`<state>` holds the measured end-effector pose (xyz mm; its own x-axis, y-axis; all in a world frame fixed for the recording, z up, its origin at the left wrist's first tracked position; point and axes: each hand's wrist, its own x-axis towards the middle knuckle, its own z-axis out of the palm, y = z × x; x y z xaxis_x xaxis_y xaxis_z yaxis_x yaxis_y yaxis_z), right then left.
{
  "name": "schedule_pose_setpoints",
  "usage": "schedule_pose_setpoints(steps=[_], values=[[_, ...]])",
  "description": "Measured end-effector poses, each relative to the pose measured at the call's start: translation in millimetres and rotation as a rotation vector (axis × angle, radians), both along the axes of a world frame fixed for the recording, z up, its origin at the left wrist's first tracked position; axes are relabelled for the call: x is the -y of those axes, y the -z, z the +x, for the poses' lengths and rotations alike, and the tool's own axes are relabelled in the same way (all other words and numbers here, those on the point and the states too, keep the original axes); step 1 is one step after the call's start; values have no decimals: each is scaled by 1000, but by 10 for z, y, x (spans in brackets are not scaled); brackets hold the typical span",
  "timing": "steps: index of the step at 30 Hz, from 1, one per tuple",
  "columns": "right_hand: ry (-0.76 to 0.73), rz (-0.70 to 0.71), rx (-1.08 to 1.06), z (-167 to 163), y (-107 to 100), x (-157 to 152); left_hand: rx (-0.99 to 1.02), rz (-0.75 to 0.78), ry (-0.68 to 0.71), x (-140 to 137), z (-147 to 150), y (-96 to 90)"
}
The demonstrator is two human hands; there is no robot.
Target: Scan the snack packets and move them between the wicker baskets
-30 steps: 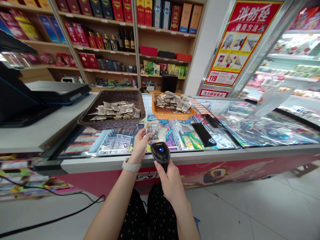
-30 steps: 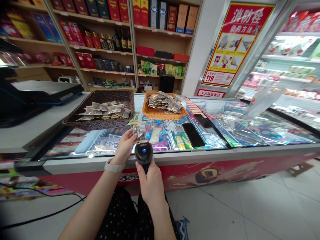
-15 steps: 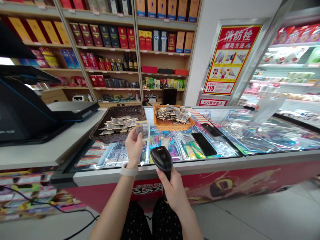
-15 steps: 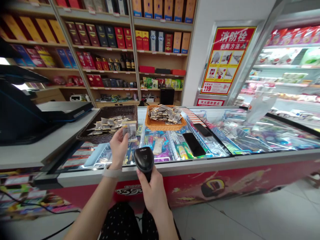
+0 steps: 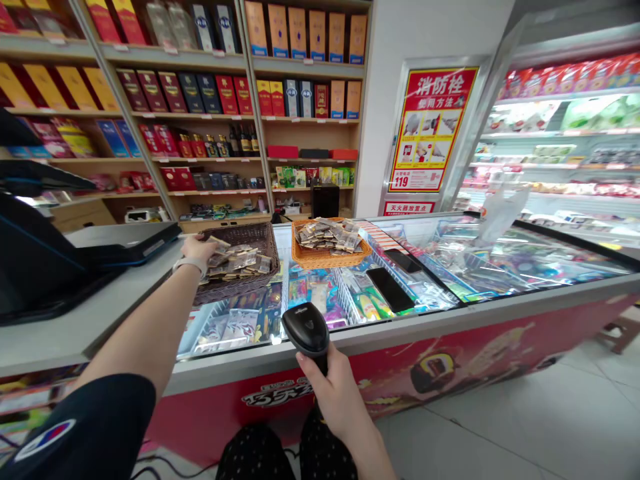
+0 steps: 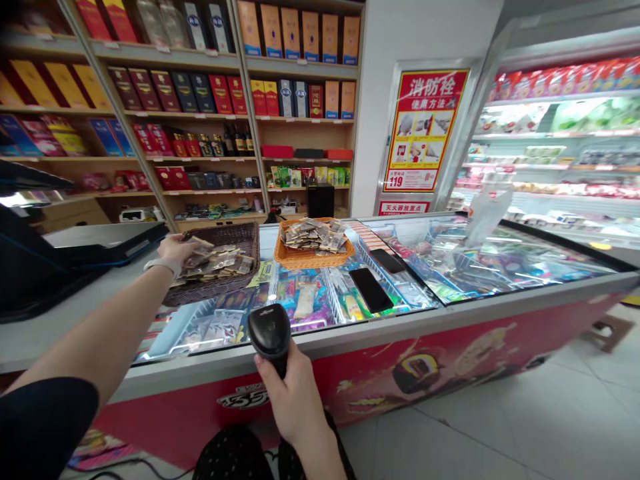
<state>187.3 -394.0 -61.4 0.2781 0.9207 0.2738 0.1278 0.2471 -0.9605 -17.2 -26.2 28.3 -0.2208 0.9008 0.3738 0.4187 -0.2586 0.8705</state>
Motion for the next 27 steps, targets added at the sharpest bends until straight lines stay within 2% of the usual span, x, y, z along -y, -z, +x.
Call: schedule_pose_setpoints(steps=[3,5,8,11,14,17,19,22,27], values=[[10,-8,-21,38,23,-18,-369,-173,-158,-3,-62,-2],[17,13,-27,62,39,-36,-605,-236,-223,-2,-52,-25],[27,10,-24,100,62,-56,-739,-139,-263,23,83,-74],[47,-12,-31,143,86,-65,-763,39,-171,85,419,-92],[73,-21,-38,202,107,-60,-715,154,27,174,949,-9],[105,-14,-44,281,118,-28,-648,174,282,250,1537,178],[136,5,-53,346,127,5,-632,131,380,268,1869,311],[183,18,-62,463,153,57,-646,60,392,206,2188,444],[231,-28,-57,669,232,98,-675,55,398,-75,2344,484]])
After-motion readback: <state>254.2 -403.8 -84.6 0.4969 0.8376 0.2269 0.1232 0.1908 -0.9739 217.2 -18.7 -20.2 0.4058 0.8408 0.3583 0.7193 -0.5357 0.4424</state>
